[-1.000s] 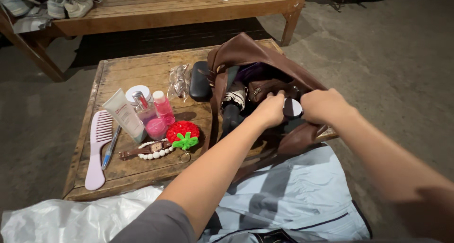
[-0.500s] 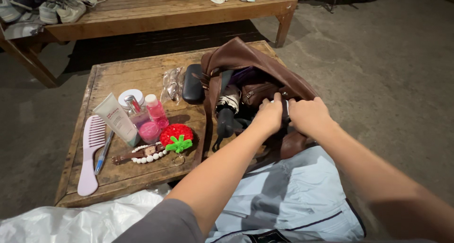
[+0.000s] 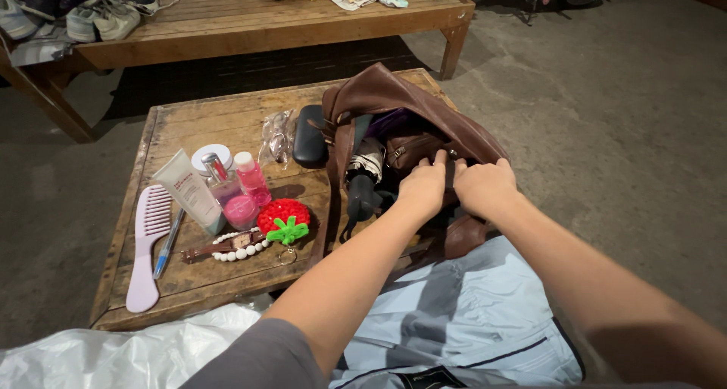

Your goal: The person removes personal items one at a time from a brown leather handbag on a wooden table, placing a glasses case, sunglasses, bracelet, cosmetic bottles, comb, pen, jar, and other toiletries onto the tabletop and arranging them there.

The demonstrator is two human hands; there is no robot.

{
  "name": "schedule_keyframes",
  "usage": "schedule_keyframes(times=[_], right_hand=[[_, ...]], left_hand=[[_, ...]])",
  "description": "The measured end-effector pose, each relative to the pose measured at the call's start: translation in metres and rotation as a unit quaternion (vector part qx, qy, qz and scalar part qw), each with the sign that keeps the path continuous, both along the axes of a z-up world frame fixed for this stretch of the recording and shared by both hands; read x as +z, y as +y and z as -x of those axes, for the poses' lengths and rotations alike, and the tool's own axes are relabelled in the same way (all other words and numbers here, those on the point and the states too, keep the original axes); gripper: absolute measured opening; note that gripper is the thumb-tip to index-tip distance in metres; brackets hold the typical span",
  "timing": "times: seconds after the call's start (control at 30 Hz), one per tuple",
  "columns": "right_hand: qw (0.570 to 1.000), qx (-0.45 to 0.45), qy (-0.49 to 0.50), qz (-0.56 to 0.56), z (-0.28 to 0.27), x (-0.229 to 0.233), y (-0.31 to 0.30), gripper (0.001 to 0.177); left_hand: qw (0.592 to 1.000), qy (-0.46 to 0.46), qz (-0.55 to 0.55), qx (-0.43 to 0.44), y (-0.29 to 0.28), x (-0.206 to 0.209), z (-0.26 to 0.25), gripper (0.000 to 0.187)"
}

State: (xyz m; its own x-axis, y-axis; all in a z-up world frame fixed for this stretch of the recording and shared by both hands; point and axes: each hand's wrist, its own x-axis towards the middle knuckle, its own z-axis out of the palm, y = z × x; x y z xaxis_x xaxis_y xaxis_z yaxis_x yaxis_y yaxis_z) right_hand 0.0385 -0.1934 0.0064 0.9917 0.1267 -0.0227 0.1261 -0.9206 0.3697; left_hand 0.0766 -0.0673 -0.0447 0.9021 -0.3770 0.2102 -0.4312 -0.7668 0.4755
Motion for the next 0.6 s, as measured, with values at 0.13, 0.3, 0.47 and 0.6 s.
schedule_keyframes(times=[0.13,0.3,0.47,0.6], right_hand=[[1.0,-0.003,-0.016,-0.022,-0.002,-0.009,-0.001,0.041],[0.998,-0.006,-0.053,-0.025,0.005,-0.017,-0.006,0.024],[0.974,0.076,-0.204,-0.069,0.026,-0.021,-0.008,0.021],[0.96,0.084,-0.218,-0.155,0.038,-0.008,-0.006,0.027]], left_hand=[[1.0,0.02,-0.008,-0.004,0.007,-0.002,0.006,0.079],[1.0,-0.011,0.019,-0.016,0.019,-0.001,0.009,0.085],[0.996,-0.046,0.064,-0.037,0.041,-0.004,0.032,0.064],[0.991,-0.08,0.095,-0.037,0.057,0.0,0.058,0.042]])
